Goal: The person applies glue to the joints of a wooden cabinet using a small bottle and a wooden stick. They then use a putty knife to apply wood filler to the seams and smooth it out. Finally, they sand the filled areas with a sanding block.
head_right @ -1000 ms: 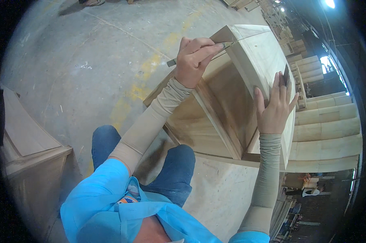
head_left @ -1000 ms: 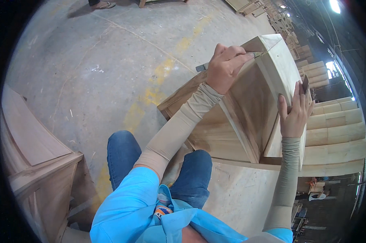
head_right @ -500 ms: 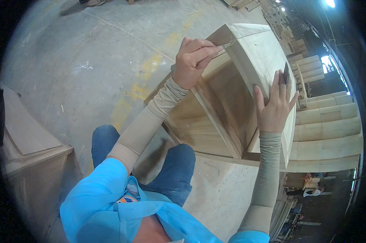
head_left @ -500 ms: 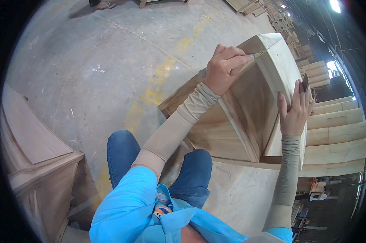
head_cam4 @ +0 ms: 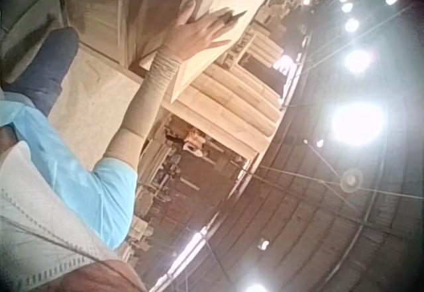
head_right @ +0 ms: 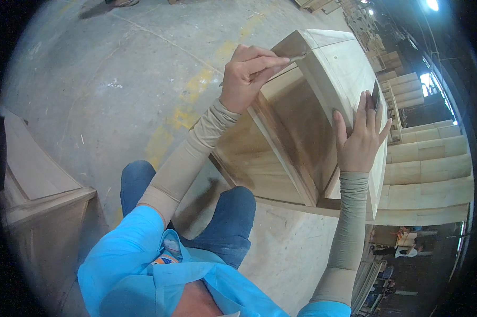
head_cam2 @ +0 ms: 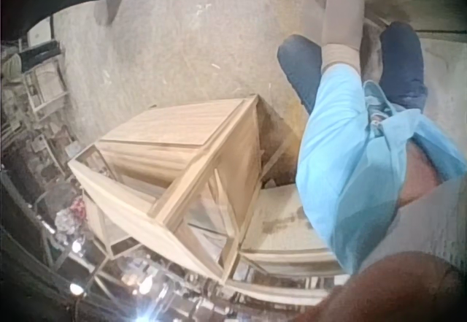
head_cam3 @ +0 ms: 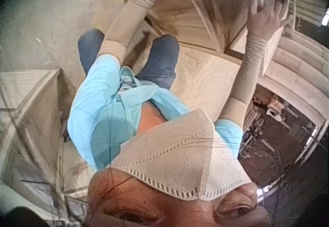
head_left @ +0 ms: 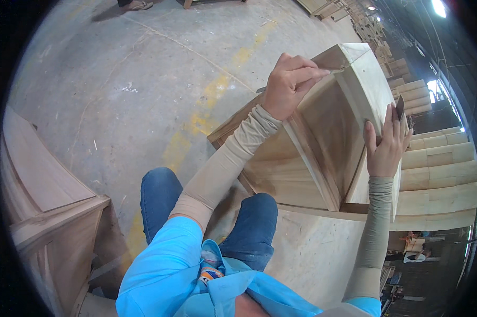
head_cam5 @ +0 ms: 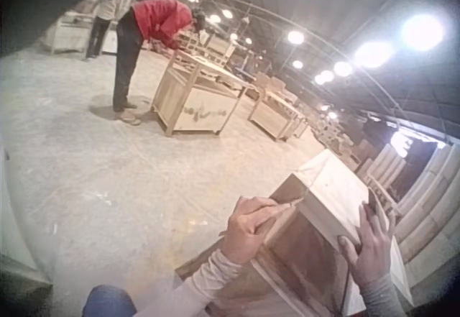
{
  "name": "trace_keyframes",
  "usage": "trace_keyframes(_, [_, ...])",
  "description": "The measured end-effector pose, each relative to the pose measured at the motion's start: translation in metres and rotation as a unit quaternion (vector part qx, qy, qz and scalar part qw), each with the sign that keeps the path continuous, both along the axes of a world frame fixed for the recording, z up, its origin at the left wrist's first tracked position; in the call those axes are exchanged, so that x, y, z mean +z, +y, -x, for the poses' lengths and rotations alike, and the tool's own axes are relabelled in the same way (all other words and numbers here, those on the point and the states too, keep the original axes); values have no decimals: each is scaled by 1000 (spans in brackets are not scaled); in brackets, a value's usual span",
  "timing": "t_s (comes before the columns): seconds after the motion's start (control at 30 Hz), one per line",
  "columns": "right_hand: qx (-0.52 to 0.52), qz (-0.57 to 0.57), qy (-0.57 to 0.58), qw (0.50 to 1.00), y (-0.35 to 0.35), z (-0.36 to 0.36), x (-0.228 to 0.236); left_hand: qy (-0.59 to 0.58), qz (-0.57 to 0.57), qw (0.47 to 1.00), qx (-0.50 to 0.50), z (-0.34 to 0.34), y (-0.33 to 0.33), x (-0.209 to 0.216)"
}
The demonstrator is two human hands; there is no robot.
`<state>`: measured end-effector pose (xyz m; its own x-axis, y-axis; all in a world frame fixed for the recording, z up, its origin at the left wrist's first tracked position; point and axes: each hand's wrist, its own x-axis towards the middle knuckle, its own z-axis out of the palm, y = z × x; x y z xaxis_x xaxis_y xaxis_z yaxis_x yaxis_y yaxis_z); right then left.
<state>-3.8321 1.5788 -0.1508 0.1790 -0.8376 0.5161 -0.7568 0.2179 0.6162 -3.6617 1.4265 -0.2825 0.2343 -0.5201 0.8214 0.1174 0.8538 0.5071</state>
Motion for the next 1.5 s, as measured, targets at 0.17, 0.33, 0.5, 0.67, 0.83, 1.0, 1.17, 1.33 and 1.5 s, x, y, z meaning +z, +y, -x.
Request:
trace_keyframes(0.17, [8, 9, -4, 1000, -2, 0, -2, 81, -91, 979, -165, 0, -2, 2])
trace_keyframes(0.33, [4, 9, -1, 1000, 0, 1, -1, 114, -194, 918, -326, -2, 2, 3])
trace_keyframes(0.5, [10, 13, -12, 1000, -2, 1, -2, 120, -187, 913, -343, 1, -3, 5])
trace_keyframes(0.67, [0, 11, -3, 1000, -1, -1, -2, 100, -190, 921, -326, 8, -7, 2])
trace_keyframes(0.83, [3, 8, -4, 1000, -1, -4, -1, 45, -216, 929, -296, -2, -3, 6])
trace_keyframes(1.0, [6, 14, -3, 1000, 0, -1, -2, 5, -135, 982, -135, -14, 8, 5])
trace_keyframes(1.17, [4, 11, -6, 1000, 0, -1, -1, -19, -50, 998, 45, -11, 7, 9])
trace_keyframes(1.33, [5, 12, -6, 1000, 0, -2, -1, 2, -5, 997, 82, 3, 2, 10])
trace_keyframes(1.5, [15, 13, -9, 1000, 0, -2, 0, -6, 11, 999, 50, 5, -3, 1])
